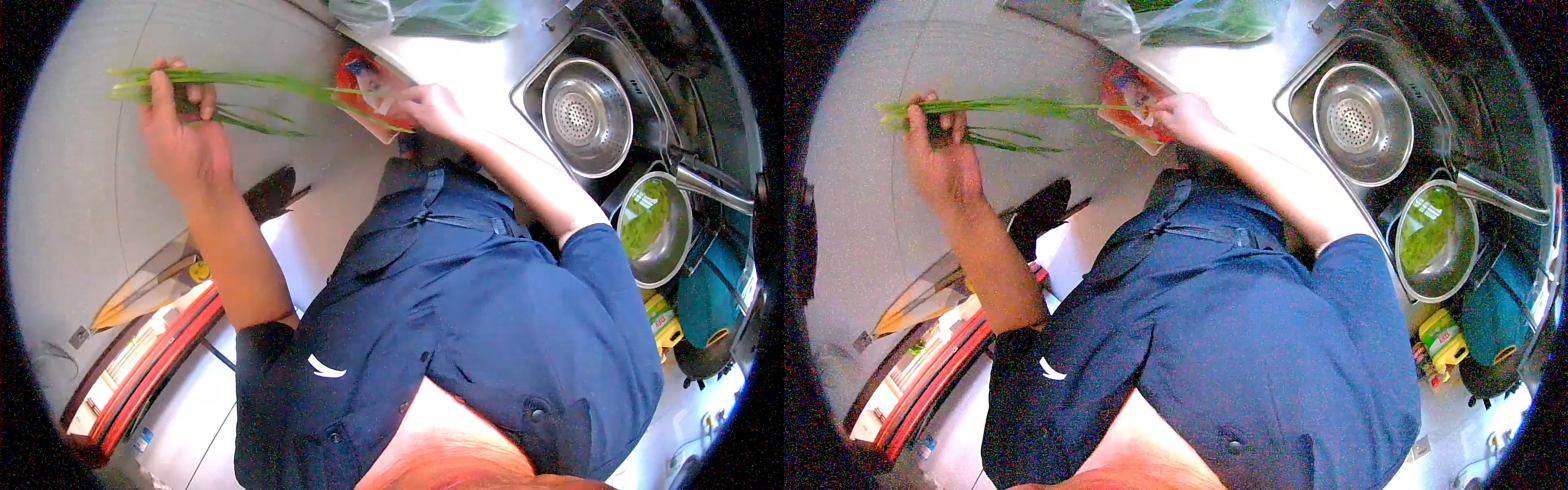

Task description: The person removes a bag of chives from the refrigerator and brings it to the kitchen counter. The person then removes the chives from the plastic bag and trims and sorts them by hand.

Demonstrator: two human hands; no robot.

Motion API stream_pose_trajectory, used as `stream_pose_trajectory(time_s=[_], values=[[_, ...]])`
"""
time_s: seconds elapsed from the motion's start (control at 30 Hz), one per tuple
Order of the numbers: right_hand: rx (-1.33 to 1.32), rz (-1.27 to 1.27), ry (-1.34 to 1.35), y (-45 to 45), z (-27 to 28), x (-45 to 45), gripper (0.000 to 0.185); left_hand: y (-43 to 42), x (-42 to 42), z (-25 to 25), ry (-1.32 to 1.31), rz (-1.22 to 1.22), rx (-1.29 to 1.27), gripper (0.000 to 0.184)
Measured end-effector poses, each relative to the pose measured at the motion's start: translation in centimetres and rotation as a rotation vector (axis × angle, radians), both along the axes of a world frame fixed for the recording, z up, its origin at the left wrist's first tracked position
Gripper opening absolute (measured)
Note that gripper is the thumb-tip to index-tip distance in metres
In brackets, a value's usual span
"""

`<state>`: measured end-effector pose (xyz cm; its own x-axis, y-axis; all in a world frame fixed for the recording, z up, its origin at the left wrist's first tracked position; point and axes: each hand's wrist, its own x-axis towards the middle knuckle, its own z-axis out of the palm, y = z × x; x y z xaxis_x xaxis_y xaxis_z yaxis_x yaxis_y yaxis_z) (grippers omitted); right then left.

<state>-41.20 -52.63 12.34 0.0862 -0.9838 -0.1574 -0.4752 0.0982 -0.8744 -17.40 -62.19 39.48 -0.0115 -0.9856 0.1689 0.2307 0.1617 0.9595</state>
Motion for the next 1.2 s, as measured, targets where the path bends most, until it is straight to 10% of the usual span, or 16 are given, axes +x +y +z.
stream_pose_trajectory(time_s=[0.33,0.87,0.97,1.03,1.2], values=[[0.072,-0.043,0.474,-4.9,-6.6,5.7,0.017,-3.4,2.6,-0.8,0.05,-0.126,0.047,0.017],[0.002,-0.125,0.364,-3.8,-7.5,5.6,0.026,-5.8,3.2,-1.7,0.094,-0.24,0.006,0.02],[-0.056,-0.066,-0.066,-1.5,-3.4,3.8,0.032,-5.7,3.0,-1.9,0.128,-0.244,-0.004,0.019],[0.507,-0.264,-0.761,0.5,3.7,3.5,0.037,-5.4,2.6,-1.8,0.113,-0.225,-0.003,0.019],[0.394,-0.108,-0.864,2.7,7.7,2.1,0.036,-5.1,1.4,-2.0,0.059,-0.173,0.015,0.017]])
